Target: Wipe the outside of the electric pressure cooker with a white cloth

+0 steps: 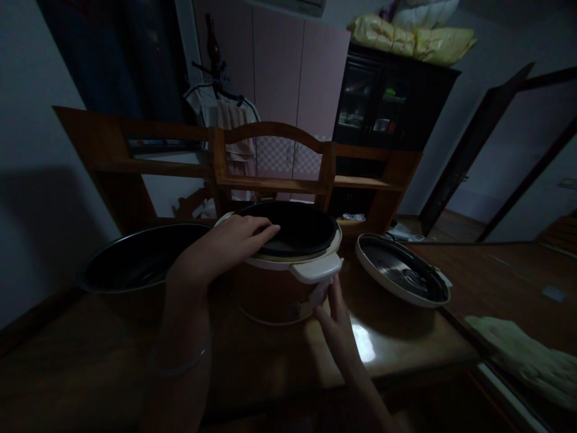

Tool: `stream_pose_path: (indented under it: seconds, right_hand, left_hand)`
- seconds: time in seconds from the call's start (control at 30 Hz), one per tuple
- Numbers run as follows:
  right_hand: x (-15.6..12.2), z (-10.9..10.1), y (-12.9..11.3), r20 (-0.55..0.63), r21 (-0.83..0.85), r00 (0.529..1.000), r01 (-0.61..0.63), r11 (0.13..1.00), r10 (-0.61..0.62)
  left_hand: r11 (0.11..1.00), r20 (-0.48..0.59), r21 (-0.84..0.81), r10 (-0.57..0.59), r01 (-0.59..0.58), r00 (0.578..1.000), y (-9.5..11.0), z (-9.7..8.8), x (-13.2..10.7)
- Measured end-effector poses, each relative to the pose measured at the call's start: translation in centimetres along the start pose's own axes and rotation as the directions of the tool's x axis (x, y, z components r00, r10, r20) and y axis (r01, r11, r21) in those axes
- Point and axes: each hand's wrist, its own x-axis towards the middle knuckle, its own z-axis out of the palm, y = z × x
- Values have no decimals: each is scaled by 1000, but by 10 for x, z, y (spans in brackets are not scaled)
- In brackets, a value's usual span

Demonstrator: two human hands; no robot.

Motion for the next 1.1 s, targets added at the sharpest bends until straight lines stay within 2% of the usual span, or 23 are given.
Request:
stream_pose_path:
  seconds: [0.1, 0.27, 0.37, 0.5, 0.57, 0.7, 0.87, 1.0, 1.1]
  right_hand:
    - [-7, 10, -6, 3, -58, 1000, 9, 998, -8]
    - [-22, 26, -1, 0, -75, 1000, 14, 997, -14]
    - [-32, 35, 5, 31, -105, 997, 76, 992, -73]
    - [-44, 44, 13, 86, -185, 986, 159, 970, -145]
    - [-48, 46, 16, 102, -218, 980, 188, 958, -169]
    - [-51, 47, 18, 116, -261, 975, 213, 941, -188]
    - [-49, 50, 20, 88, -283, 968, 250, 926, -234]
    - [-47, 53, 24, 59, -353, 955, 292, 889, -291]
    - [-43, 50, 26, 41, -372, 961, 268, 889, -272]
  left_hand:
    - [1000, -3, 2, -18, 18, 1000, 0, 0, 0]
    - [1000, -2, 27, 6, -6, 1000, -3, 2, 0]
    - [1000, -10, 27, 12, -11, 1000, -1, 1, 0]
    - [999, 2, 6, -43, 43, 999, 7, -2, 0]
    - [999, 1, 10, -51, 51, 999, 7, -2, 0]
    - [999, -9, 35, 18, -18, 1000, 3, 0, 1]
    - [1000, 0, 9, -17, 17, 1000, 1, 1, 0]
    - [997, -9, 81, 13, -12, 1000, -2, 3, 1]
    - [993, -1, 116, -12, 12, 1000, -2, 5, 2]
